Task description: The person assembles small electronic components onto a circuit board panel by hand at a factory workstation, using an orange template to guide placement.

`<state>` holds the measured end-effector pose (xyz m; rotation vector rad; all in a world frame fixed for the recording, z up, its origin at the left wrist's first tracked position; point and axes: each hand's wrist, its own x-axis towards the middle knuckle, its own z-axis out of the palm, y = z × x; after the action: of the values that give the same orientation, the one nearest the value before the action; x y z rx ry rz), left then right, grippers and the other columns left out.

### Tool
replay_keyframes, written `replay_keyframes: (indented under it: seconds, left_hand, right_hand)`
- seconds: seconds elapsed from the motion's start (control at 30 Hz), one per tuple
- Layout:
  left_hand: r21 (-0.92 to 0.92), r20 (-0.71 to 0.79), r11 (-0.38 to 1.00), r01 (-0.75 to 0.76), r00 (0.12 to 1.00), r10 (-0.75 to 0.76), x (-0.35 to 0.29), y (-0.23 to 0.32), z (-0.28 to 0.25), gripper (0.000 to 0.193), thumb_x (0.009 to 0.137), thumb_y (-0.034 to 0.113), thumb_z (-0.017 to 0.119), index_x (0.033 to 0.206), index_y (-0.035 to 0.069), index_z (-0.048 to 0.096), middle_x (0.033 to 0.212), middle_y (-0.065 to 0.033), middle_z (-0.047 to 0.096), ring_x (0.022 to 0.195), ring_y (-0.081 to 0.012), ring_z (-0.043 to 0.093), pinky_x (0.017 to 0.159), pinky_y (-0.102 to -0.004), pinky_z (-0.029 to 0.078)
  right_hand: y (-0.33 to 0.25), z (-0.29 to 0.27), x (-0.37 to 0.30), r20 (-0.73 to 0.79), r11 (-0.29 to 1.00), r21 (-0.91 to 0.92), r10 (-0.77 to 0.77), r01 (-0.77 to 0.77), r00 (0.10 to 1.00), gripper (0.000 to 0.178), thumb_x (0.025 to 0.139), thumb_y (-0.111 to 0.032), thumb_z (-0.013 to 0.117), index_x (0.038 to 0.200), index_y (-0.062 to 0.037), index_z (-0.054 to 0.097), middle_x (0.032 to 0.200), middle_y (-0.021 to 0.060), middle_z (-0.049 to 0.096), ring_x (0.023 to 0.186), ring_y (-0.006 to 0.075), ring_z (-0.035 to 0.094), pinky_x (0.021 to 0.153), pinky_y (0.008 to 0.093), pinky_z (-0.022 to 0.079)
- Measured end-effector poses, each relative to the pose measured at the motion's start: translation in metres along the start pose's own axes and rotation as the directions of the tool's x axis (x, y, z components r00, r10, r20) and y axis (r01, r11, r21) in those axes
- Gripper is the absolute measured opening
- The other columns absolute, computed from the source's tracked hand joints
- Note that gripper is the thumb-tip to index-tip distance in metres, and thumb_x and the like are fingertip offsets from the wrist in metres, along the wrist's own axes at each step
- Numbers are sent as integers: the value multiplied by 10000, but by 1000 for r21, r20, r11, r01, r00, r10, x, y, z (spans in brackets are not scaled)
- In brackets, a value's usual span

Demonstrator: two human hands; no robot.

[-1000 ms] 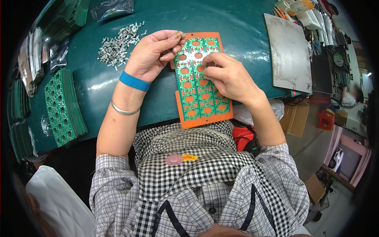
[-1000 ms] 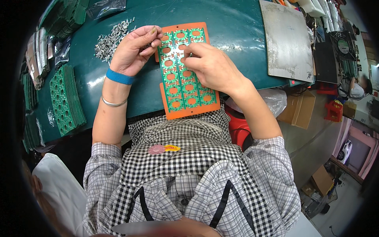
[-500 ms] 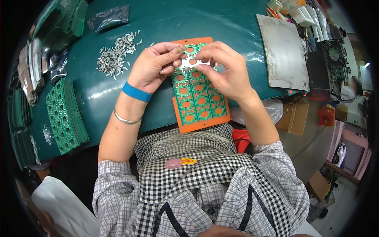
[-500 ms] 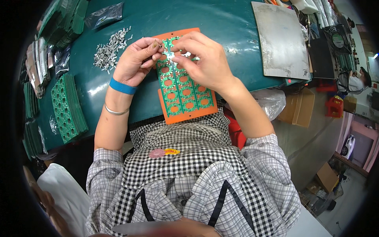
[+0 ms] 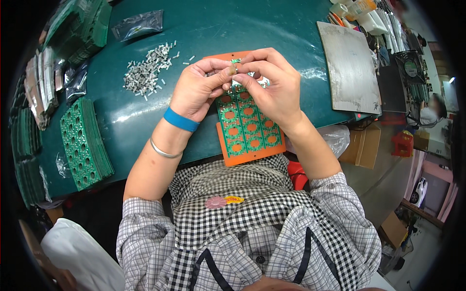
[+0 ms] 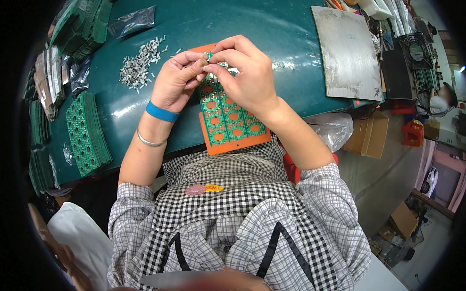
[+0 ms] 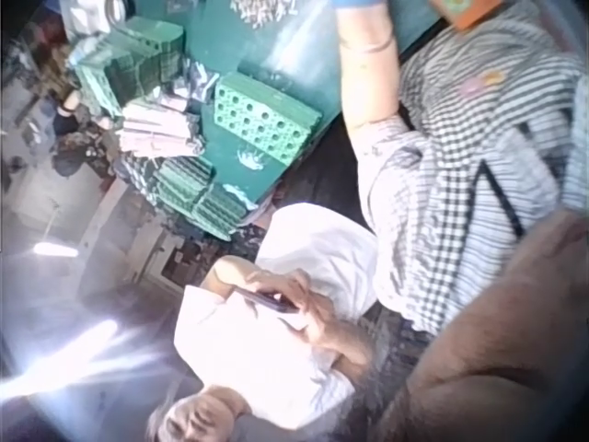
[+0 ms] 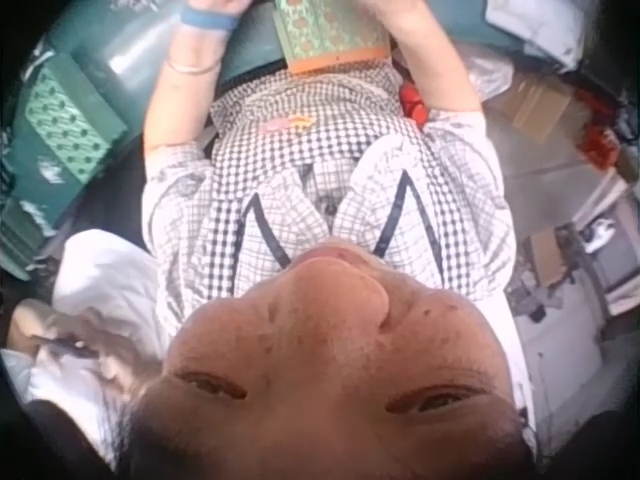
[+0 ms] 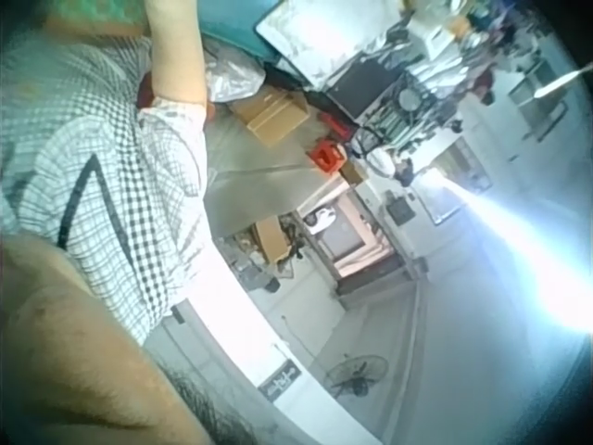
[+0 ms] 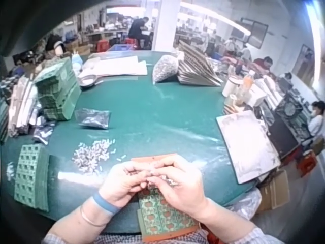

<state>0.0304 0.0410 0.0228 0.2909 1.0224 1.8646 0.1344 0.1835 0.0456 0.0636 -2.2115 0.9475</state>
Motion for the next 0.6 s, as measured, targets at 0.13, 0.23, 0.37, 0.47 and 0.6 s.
replay_keyframes:
  seconds: [0.13, 0.23, 0.37, 0.47, 0.6]
  left_hand:
    - [20, -79, 1000, -13, 997, 15, -1, -3, 4, 132, 913, 110, 652, 990, 7, 626, 811, -43, 631, 589, -45, 507, 440, -138, 326]
    - [-76, -72, 997, -25, 997, 19, 1, 0, -5, 144, 912, 98, 649, 1002, -8, 611, 851, -67, 638, 602, -51, 506, 451, -139, 336]
    - [-216, -48, 975, -59, 998, 50, 9, 8, -26, 161, 908, 82, 648, 1011, -26, 588, 953, -121, 641, 665, -60, 513, 460, -143, 353]
    - [-220, -74, 972, -77, 995, 62, 7, 14, -27, 176, 904, 73, 650, 1023, -35, 581, 997, -140, 635, 690, -64, 522, 464, -145, 363]
    - [-224, -87, 971, -80, 994, 62, 8, 14, -28, 212, 901, 62, 650, 1070, -45, 578, 1017, -144, 635, 694, -65, 525, 471, -142, 365]
  right_hand:
    - [-7, -1, 0, 54, 974, 100, 198, -202, 979, 133, 720, 8, 747, 822, -10, 664, 882, 79, 641, 733, 185, 650, 622, 280, 527]
    - [-8, -14, -7, 59, 869, 291, 401, -400, 914, 58, 768, 23, 699, 796, 3, 652, 873, 68, 636, 784, 153, 627, 651, 269, 511]
    - [-10, -41, -37, 425, 945, 82, 254, -316, 869, 56, 773, 30, 683, 779, 1, 635, 876, 68, 630, 804, 174, 635, 666, 288, 514]
    - [-10, -40, -55, 471, 941, 42, 277, -335, 838, 72, 762, 34, 694, 770, 5, 628, 867, 69, 622, 780, 188, 640, 656, 299, 520]
    - [-12, -39, -58, 452, 944, 47, 270, -325, 850, 77, 765, 39, 690, 761, 12, 618, 868, 71, 614, 802, 192, 663, 649, 300, 526]
